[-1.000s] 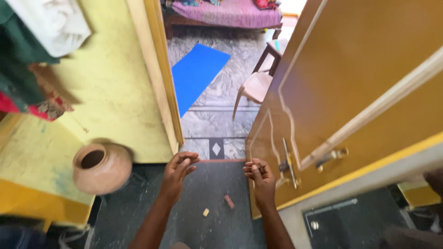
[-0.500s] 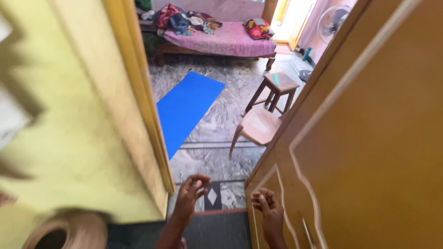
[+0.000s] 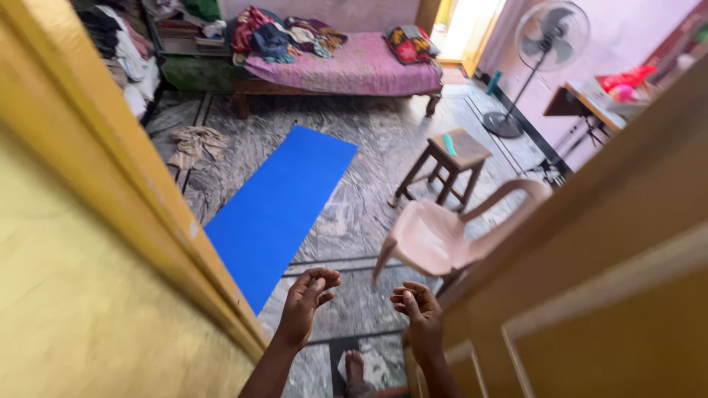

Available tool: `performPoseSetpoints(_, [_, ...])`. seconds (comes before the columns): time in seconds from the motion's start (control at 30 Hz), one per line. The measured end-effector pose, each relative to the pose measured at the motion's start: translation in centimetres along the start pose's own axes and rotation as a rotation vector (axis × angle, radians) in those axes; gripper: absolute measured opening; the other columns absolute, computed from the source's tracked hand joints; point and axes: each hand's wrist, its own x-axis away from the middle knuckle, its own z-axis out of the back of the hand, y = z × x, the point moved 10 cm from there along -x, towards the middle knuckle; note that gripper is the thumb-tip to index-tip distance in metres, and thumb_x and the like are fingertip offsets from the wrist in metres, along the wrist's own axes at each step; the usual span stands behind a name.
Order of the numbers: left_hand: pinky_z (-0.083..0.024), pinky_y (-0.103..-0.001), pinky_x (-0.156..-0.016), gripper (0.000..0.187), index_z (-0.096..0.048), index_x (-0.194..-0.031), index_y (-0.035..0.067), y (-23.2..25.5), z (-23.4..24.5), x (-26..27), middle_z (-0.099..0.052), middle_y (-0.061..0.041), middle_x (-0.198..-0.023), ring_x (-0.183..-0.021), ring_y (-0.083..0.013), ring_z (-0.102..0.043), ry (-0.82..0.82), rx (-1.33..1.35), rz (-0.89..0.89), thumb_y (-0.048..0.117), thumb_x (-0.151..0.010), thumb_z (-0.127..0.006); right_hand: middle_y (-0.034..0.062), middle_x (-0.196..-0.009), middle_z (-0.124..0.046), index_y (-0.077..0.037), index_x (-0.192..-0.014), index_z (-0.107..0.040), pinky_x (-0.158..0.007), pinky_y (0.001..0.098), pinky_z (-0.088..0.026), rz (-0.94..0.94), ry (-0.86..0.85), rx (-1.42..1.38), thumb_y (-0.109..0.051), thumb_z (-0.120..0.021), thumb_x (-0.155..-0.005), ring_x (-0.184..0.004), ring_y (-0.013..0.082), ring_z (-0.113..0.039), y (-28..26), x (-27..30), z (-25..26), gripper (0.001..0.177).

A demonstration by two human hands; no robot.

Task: The person carries a bowl of food to the kitchen, retrieves items from a low shelf, hangs a cloth, and collects laundry into a basket.

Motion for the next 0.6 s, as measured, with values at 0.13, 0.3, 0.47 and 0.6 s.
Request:
performPoseSetpoints(0.13, [-0.050,-0.037,-0.095,0.023,-0.067,-0.115,0.010,1.2,2.6,-8.8,-0.073,-0.005,-0.116,-0.113,-0.0172,-0.066,0.069,-0.014,-0.120,0.020,-0.102,-0.051,0.0134,-0.105,-0.074,0.002,-0.119,-0.065,-0.077,0.0339,-0.059,0.023,-0.064,-0.017,-0.013,-0.059,-0.100,-0.093,0.0213,-0.073,2.6,-11.9,-2.1,0.025])
performPoseSetpoints(0.3, [-0.050,-0.036,-0.094,0.022,-0.067,-0.113,0.009,3.1,3.8,-15.0,-0.072,-0.004,-0.116,-0.111,-0.0165,-0.067,0.206,-0.012,-0.196,0.021,-0.103,-0.053,0.0135,-0.104,-0.074,0.001,-0.121,-0.065,-0.077,0.0343,-0.059,-0.006,-0.216,-0.012,-0.015,-0.059,-0.100,-0.093,0.0218,-0.073,2.6,-22.6,-7.5,0.027])
performPoseSetpoints(0.47, [-0.051,-0.036,-0.093,0.019,-0.066,-0.111,0.011,3.2,4.9,-19.7,-0.071,-0.003,-0.117,-0.114,-0.0153,-0.067,0.312,0.011,-0.172,0.023,-0.103,-0.054,0.0116,-0.106,-0.074,-0.001,-0.120,-0.065,-0.080,0.0342,-0.060,-0.026,-0.324,-0.029,-0.014,-0.061,-0.099,-0.096,0.0207,-0.073,1.9,-30.0,-11.8,0.025])
performPoseSetpoints(0.6, [-0.052,-0.037,-0.094,0.021,-0.067,-0.113,0.012,2.7,4.8,-23.2,-0.071,-0.003,-0.118,-0.114,-0.0156,-0.067,0.275,0.013,-0.197,0.024,-0.103,-0.053,0.0116,-0.107,-0.074,-0.001,-0.119,-0.065,-0.081,0.0339,-0.059,-0.031,-0.371,-0.022,-0.015,-0.062,-0.100,-0.096,0.0202,-0.073,3.7,-31.7,-12.7,0.023])
